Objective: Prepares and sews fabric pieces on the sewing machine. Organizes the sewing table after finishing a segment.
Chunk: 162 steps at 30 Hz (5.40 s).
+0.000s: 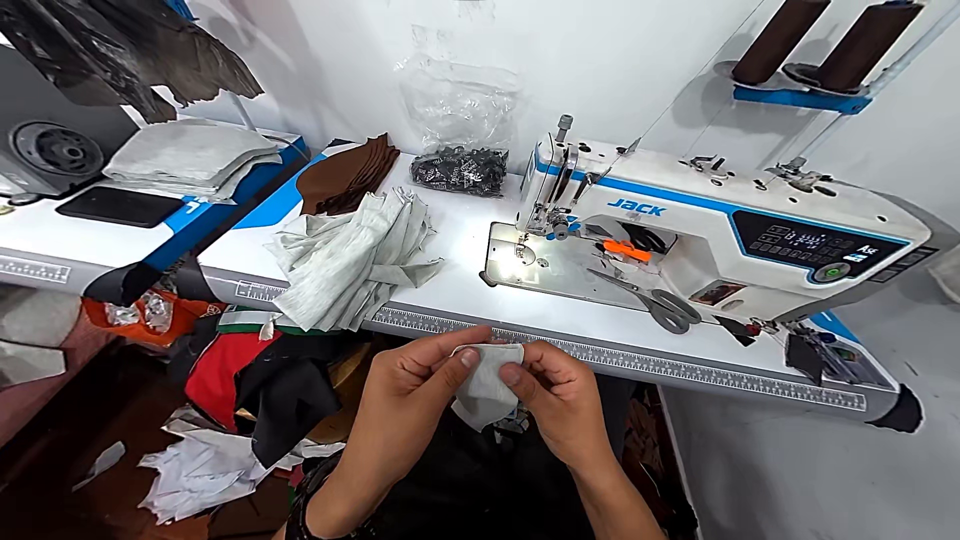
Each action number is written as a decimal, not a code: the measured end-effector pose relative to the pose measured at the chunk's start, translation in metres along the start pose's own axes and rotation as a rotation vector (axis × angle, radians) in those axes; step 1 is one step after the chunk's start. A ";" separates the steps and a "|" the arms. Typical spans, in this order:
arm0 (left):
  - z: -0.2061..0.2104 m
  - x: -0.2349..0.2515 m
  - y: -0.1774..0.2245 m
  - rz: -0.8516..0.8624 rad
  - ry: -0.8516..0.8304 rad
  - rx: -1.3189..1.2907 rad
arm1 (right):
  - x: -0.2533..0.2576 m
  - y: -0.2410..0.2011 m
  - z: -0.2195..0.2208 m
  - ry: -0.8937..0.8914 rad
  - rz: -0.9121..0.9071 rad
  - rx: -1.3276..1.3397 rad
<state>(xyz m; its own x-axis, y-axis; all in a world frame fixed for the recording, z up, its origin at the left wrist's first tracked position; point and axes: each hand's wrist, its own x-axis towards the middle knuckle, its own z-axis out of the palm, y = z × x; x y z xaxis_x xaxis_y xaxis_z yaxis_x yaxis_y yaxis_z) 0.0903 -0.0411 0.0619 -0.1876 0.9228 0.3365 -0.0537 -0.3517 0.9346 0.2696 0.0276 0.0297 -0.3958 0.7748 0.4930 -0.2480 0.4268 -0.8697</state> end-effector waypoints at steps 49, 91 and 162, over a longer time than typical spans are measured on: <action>0.029 -0.009 -0.054 0.323 0.245 0.294 | -0.012 0.006 0.021 0.373 -0.166 -0.506; 0.024 -0.002 -0.037 0.002 0.053 -0.262 | 0.052 -0.054 -0.010 -0.108 0.057 -0.472; 0.036 0.224 -0.167 0.250 -0.243 1.262 | 0.142 0.144 -0.155 -0.287 -0.061 -1.272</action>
<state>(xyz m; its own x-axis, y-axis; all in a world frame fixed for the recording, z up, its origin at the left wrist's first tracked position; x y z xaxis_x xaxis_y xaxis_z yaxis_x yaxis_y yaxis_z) 0.0931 0.2302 -0.0151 0.1292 0.9058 0.4035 0.9318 -0.2501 0.2631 0.3149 0.2713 -0.0292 -0.6264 0.6795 0.3819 0.6703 0.7197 -0.1809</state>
